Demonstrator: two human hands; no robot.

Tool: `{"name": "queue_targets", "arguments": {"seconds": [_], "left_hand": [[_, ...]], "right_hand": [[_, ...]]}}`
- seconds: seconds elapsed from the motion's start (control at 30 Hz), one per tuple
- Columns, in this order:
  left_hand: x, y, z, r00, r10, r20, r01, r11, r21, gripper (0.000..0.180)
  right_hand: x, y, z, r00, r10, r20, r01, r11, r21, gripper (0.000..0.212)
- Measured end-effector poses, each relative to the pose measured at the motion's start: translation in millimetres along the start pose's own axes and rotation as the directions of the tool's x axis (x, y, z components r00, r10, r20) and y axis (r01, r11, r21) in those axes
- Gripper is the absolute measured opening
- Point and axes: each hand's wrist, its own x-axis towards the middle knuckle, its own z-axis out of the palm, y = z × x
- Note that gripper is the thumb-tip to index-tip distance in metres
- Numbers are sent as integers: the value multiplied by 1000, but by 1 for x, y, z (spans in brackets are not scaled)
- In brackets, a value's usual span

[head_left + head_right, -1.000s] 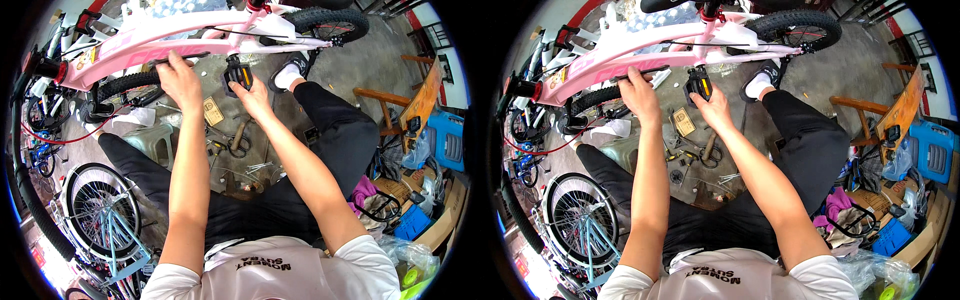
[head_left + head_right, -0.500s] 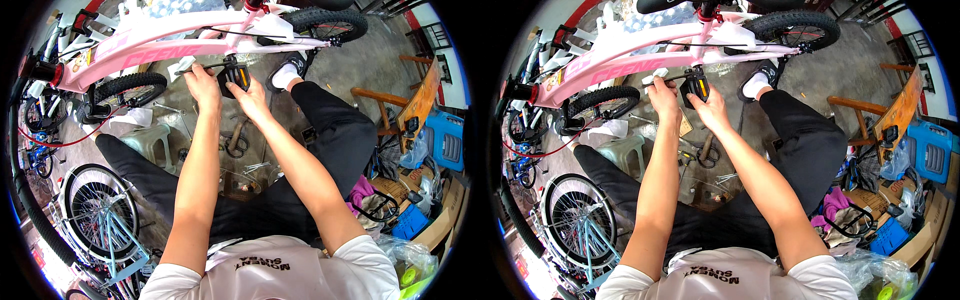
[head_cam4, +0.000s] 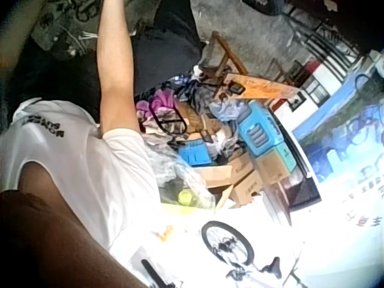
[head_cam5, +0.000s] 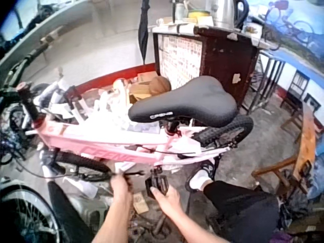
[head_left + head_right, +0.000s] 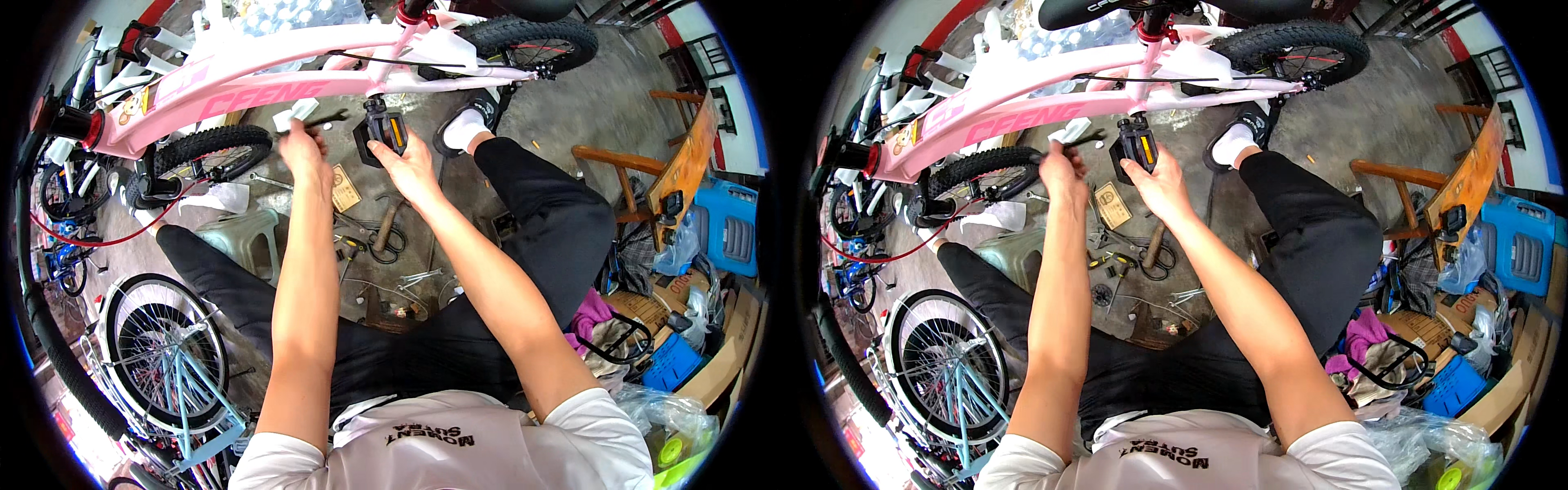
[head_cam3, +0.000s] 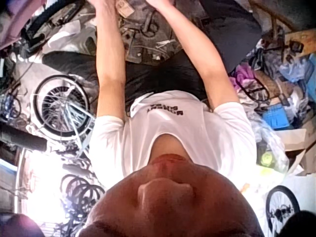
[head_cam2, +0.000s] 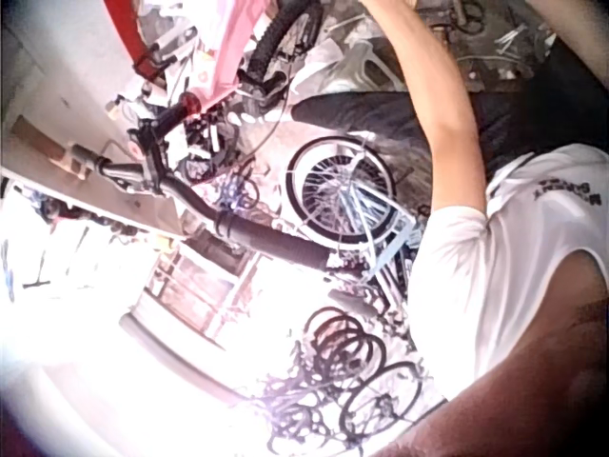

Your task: The person adjusts the seat and attaches a pedal to the crank arm of a pink bicycle by hand and using a wrench.

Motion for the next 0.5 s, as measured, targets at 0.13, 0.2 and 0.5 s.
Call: {"name": "queue_targets", "arguments": {"seconds": [0.13,0.2,0.5], "left_hand": [[-33,31,13,853,517,72,-502,776,382,40],[-48,25,24,705,682,194,-656,523,544,39],[-56,-12,27,719,661,213,-684,622,381,34]], "right_hand": [[-4,-10,2,998,58,-5,-58,998,-23,31],[-4,-14,-2,998,56,-12,-57,996,-66,33],[-2,-3,2,999,44,6,-44,999,-22,34]]}}
